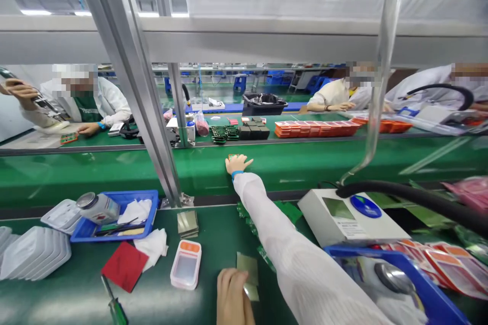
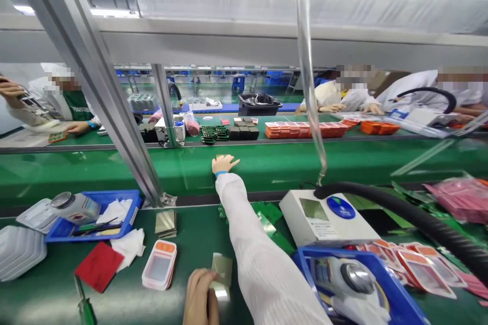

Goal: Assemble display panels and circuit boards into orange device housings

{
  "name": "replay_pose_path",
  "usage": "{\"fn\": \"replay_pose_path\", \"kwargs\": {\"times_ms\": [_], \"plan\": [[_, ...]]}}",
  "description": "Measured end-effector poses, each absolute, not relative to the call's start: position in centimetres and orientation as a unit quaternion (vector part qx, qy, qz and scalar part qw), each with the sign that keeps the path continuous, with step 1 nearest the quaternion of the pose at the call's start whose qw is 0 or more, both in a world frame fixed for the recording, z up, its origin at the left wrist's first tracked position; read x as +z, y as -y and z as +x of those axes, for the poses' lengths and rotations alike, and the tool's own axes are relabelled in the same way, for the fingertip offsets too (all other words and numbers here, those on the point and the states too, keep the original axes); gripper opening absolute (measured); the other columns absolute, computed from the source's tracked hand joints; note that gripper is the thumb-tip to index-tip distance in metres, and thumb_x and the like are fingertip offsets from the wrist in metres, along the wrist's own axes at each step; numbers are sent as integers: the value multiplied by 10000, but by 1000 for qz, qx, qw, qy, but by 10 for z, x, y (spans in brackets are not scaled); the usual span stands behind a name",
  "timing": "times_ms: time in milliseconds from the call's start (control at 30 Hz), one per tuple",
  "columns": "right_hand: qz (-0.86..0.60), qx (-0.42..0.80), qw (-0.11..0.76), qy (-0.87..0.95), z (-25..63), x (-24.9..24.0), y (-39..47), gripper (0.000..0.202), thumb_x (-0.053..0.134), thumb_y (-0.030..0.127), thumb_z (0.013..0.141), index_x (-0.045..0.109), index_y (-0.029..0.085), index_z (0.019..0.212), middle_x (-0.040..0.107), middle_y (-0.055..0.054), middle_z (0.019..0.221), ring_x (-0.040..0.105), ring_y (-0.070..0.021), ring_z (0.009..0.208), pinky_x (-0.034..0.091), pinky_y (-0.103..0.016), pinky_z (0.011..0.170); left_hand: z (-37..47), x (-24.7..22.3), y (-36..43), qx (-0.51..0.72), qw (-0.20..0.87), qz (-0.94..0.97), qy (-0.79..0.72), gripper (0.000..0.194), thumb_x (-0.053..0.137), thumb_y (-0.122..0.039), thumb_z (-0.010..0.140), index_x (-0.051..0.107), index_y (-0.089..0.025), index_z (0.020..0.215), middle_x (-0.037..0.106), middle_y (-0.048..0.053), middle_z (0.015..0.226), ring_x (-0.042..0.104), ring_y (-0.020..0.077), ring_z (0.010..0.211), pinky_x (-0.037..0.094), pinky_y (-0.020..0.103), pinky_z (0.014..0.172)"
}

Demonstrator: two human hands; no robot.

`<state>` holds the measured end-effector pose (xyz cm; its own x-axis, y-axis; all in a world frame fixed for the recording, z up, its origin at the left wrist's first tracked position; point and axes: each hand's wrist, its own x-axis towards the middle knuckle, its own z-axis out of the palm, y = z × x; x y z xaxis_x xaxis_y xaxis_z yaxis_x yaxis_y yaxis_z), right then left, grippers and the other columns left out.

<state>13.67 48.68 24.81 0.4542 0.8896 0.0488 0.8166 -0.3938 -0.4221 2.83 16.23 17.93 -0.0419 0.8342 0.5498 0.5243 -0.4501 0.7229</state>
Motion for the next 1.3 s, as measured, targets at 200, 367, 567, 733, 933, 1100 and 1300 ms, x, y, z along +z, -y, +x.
{"fn": "replay_pose_path", "kwargs": {"times_ms": [200, 367, 567, 733, 933, 1100, 1300], "plan": [[-779, 143, 163, 589, 132, 297, -459, 374, 569, 360, 914, 532, 173, 1235, 552, -96, 1267, 578, -238, 1096, 502, -467, 910, 14, 192, -162, 504, 187, 668, -514, 273, 413, -119, 874, 593, -198, 1063, 668, 113, 992, 631, 228, 990, 525, 415, 859], [-631, 195, 146, 736, 130, 308, -348, 340, 576, 351, 912, 556, 167, 1197, 589, -82, 1203, 608, -211, 1028, 526, -429, 868, 7, 192, -166, 537, 192, 619, -540, 224, 418, -176, 863, 583, -184, 1015, 653, 109, 979, 625, 230, 969, 501, 426, 877], [-582, 156, 111, 790, 139, 265, -205, 429, 588, 375, 899, 510, 182, 1274, 532, -101, 1307, 536, -267, 1174, 446, -522, 979, 2, 194, -176, 577, 214, 579, -535, 245, 475, -245, 767, 556, -188, 991, 649, 106, 954, 605, 273, 962, 455, 492, 914], [-587, 131, 114, 791, 149, 244, -183, 439, 581, 400, 900, 510, 177, 1271, 560, -99, 1266, 561, -257, 1137, 451, -515, 970, 3, 204, -178, 594, 245, 555, -529, 301, 507, -278, 686, 548, -204, 975, 644, 84, 926, 600, 275, 925, 438, 504, 932], [-580, 117, 168, 789, 152, 241, -179, 441, 586, 394, 896, 508, 177, 1272, 572, -95, 1245, 562, -260, 1137, 429, -530, 989, 6, 217, -172, 622, 304, 494, -525, 323, 588, -318, 610, 562, -216, 915, 634, 56, 896, 597, 266, 928, 407, 513, 990], [-547, 123, 261, 785, 162, 270, -149, 627, 596, 370, 881, 340, 102, 1386, 585, -171, 1238, 528, -291, 1200, 235, -613, 1117, 11, 243, -152, 622, 423, 416, -511, 385, 632, -422, 629, 535, -202, 929, 666, 88, 926, 648, 281, 942, 488, 509, 916], [-440, 192, 345, 806, 178, 302, -69, 609, 709, 333, 787, 417, 210, 1307, 595, -107, 1273, 539, -241, 1209, 167, -542, 1179, 23, 271, -97, 482, 612, 487, -395, 454, 468, -609, 781, 719, -254, 911, 722, 107, 901, 674, 336, 964, 538, 562, 822]]}}
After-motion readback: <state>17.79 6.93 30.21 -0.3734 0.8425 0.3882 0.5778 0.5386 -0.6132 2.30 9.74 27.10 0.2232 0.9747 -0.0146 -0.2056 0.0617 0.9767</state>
